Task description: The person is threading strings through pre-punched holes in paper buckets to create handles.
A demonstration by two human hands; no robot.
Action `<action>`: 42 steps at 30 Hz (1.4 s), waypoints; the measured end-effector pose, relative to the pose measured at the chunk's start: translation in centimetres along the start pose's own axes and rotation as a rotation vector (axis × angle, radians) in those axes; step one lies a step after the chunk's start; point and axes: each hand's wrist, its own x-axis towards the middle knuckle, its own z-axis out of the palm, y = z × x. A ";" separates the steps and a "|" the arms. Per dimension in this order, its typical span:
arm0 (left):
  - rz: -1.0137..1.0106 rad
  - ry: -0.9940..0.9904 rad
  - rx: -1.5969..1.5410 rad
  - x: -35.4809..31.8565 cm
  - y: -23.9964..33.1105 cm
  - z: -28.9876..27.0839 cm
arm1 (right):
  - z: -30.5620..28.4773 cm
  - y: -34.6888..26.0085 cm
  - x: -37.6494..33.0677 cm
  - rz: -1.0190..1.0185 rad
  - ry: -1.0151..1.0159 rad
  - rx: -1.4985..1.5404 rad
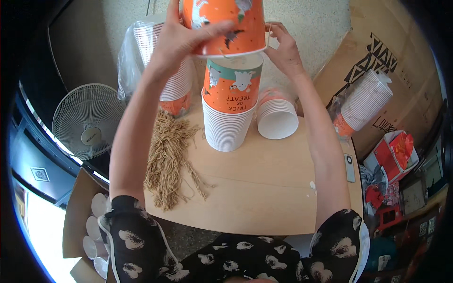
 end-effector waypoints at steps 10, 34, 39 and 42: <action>-0.282 0.487 1.389 -4.1 -2.8 9.0 | 4.1 4.4 -5.8 0.916 -0.213 0.983; -0.752 0.382 0.337 -15.6 -4.9 2.0 | 2.3 -2.5 -11.7 1.219 0.139 0.480; -0.767 0.480 0.489 -14.8 -5.2 5.5 | 3.2 -7.2 -13.9 1.166 0.109 0.673; -0.636 0.492 0.499 -17.1 -5.2 5.1 | 5.5 -7.1 -15.9 1.272 0.200 0.821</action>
